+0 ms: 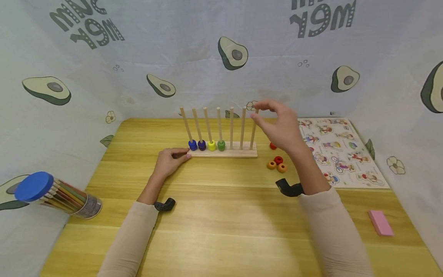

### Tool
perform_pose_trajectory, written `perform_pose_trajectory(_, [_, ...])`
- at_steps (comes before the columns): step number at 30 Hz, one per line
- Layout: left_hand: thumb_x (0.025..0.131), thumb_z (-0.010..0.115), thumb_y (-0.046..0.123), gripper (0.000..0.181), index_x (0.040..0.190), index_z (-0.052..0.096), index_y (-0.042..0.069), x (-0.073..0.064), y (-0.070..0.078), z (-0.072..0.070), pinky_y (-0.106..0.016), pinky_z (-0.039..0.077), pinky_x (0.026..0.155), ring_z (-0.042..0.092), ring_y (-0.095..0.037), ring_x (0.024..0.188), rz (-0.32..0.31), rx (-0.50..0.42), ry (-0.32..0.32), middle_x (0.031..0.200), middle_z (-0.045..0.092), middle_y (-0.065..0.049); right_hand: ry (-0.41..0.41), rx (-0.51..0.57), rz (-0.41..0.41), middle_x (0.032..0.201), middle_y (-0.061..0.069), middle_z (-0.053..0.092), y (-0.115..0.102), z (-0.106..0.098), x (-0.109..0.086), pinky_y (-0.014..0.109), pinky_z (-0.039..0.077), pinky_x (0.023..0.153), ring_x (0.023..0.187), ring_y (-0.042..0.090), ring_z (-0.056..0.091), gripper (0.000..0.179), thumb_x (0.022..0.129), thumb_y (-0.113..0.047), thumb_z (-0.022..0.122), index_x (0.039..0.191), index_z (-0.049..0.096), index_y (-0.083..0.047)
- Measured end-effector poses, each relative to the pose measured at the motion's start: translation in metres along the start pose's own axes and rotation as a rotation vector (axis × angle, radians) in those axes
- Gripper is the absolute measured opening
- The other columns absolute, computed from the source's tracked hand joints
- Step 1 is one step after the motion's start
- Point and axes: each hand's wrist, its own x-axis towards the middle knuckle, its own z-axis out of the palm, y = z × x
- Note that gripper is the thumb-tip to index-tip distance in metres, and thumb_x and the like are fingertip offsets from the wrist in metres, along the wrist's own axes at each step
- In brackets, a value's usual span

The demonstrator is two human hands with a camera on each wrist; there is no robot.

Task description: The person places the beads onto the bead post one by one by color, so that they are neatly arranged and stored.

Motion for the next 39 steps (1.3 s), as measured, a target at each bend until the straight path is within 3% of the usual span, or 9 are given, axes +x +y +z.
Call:
perform_pose_trajectory(6, [0.090, 0.082, 0.038, 0.030, 0.116, 0.081, 0.023, 0.000, 0.001, -0.001, -0.047, 0.058, 0.095, 0.072, -0.028, 0.113, 0.004, 0.006, 0.001, 0.117, 0.078, -0.005, 0.047, -0.064, 0.045, 0.133, 0.016, 0.064, 0.030, -0.015, -0.023, 0.054, 0.038, 0.107, 0.127, 0.034, 0.052, 0.042, 0.102, -0.036, 0.066, 0.133, 0.067, -0.008])
perform_pose_trajectory(11, [0.089, 0.083, 0.038, 0.029, 0.114, 0.082, 0.023, 0.000, 0.000, 0.000, -0.045, 0.059, 0.092, 0.074, -0.026, 0.109, 0.008, 0.003, 0.006, 0.114, 0.079, -0.005, -0.013, -0.109, 0.114, 0.131, 0.018, 0.064, 0.057, -0.021, -0.045, 0.055, 0.038, 0.104, 0.124, 0.037, 0.053, 0.046, 0.102, -0.041, 0.064, 0.133, 0.065, -0.007])
perform_pose_trajectory(18, [0.090, 0.082, 0.036, 0.029, 0.115, 0.082, 0.022, -0.001, 0.001, 0.000, -0.045, 0.060, 0.091, 0.074, -0.026, 0.107, 0.013, -0.005, 0.000, 0.114, 0.079, -0.005, -0.095, -0.159, 0.156, 0.128, 0.021, 0.067, 0.094, -0.017, -0.072, 0.042, 0.041, 0.094, 0.118, 0.038, 0.057, 0.045, 0.103, -0.038, 0.064, 0.134, 0.064, -0.006])
perform_pose_trajectory(25, [0.089, 0.083, 0.036, 0.029, 0.114, 0.082, 0.022, -0.001, 0.002, 0.000, -0.045, 0.060, 0.090, 0.074, -0.027, 0.107, 0.006, -0.011, 0.003, 0.114, 0.079, -0.006, -0.166, -0.167, 0.211, 0.129, 0.022, 0.066, 0.109, -0.014, -0.089, 0.053, 0.043, 0.099, 0.120, 0.039, 0.057, 0.047, 0.102, -0.040, 0.064, 0.133, 0.063, -0.005])
perform_pose_trajectory(39, [0.089, 0.083, 0.037, 0.029, 0.115, 0.082, 0.023, 0.000, 0.000, 0.000, -0.045, 0.059, 0.092, 0.074, -0.026, 0.110, 0.002, -0.001, 0.003, 0.115, 0.079, -0.005, -0.231, -0.211, 0.253, 0.128, 0.023, 0.068, 0.126, -0.011, -0.105, 0.059, 0.047, 0.094, 0.116, 0.043, 0.059, 0.050, 0.099, -0.041, 0.071, 0.131, 0.065, -0.003])
